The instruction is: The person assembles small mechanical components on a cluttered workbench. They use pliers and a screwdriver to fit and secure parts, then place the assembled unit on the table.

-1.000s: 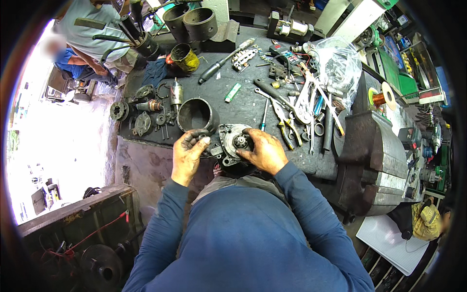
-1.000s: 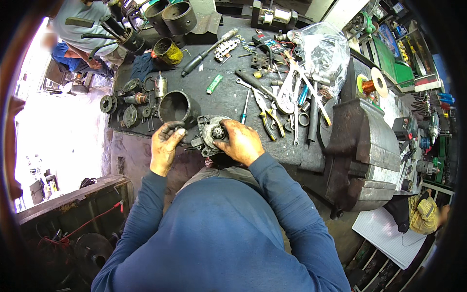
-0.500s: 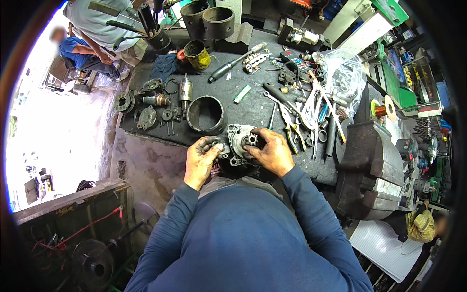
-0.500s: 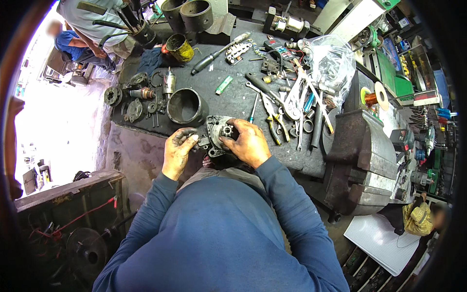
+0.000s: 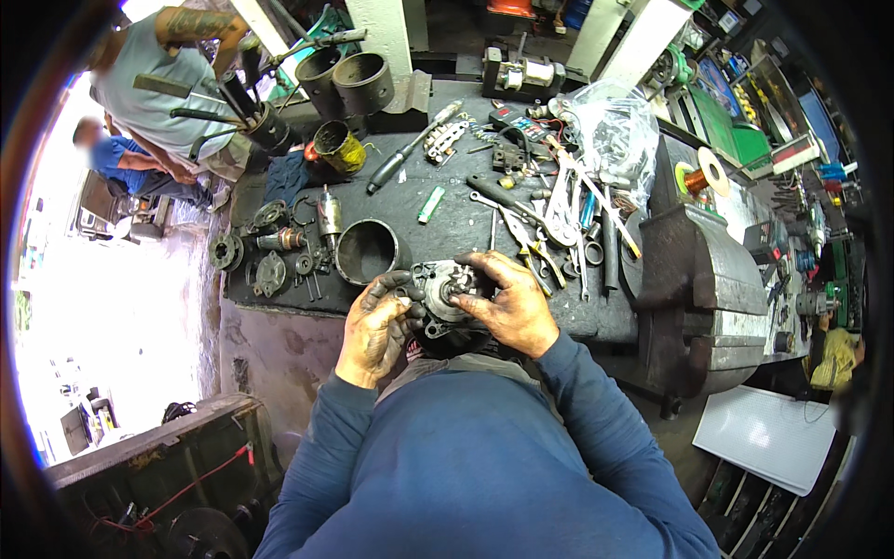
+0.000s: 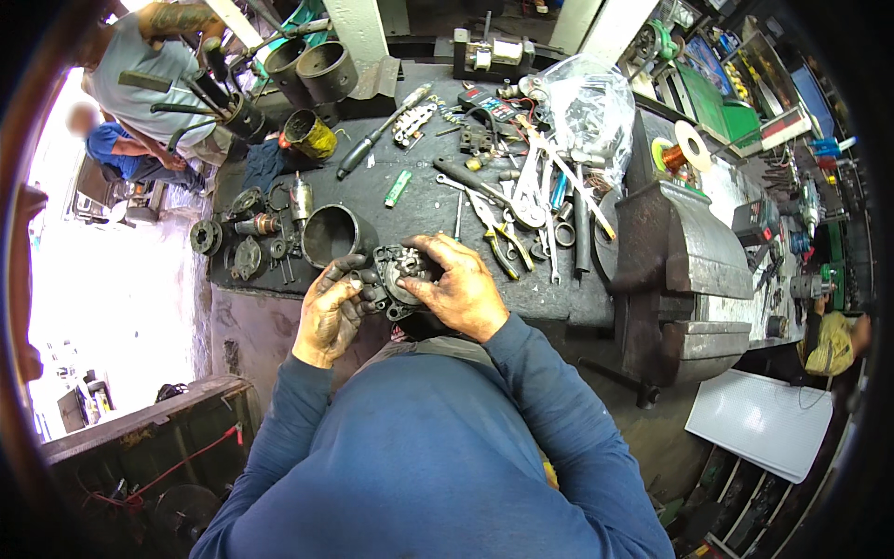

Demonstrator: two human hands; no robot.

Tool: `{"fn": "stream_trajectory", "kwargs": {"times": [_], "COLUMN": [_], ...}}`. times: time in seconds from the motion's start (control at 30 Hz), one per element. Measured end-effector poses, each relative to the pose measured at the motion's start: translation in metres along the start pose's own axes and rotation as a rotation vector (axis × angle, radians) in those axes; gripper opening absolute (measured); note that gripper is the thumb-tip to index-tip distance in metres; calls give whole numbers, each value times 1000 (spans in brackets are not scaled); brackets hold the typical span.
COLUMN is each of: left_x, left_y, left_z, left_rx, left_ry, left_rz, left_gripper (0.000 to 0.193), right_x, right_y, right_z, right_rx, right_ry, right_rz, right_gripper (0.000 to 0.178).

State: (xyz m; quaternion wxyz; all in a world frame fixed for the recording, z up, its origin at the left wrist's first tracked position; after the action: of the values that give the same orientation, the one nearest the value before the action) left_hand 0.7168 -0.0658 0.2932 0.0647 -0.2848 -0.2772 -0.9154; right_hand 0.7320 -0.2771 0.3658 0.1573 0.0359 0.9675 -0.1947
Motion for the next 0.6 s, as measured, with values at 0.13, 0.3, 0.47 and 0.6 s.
{"fn": "stream_trajectory", "kwargs": {"times": [0.13,0.3,0.47,0.6], "left_x": [5,12,18,21], "left_y": [19,39,50,51], "left_z": [1,1,-1,-2], "left_rx": [-13,-101,-203,-248], "left_ry": [-77,-67,6,43], "left_rz": [-106,-156,-113,-62], "left_gripper": [35,33,22,21], "right_x": [4,11,14,14], "right_y": [2,2,6,9], "right_z": [6,14,20,18], "right_rx": [-54,-146,-230,-238], "right_ry": [68,114,177,165], "right_rz": [0,6,-32,-77], "right_gripper": [51,54,55,54]}}
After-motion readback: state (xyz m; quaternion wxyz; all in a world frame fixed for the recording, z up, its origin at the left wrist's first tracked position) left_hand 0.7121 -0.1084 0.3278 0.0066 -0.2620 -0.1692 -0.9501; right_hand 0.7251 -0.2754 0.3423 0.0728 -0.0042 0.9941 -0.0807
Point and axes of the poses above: each hand's wrist, its own x-axis away from the middle knuckle, its own y-axis out of the palm, z = x × y, the point moved 7 cm from there along -x, towards the middle knuckle, and after that the axes turned 14 degrees about z, right-handed, at the moved point
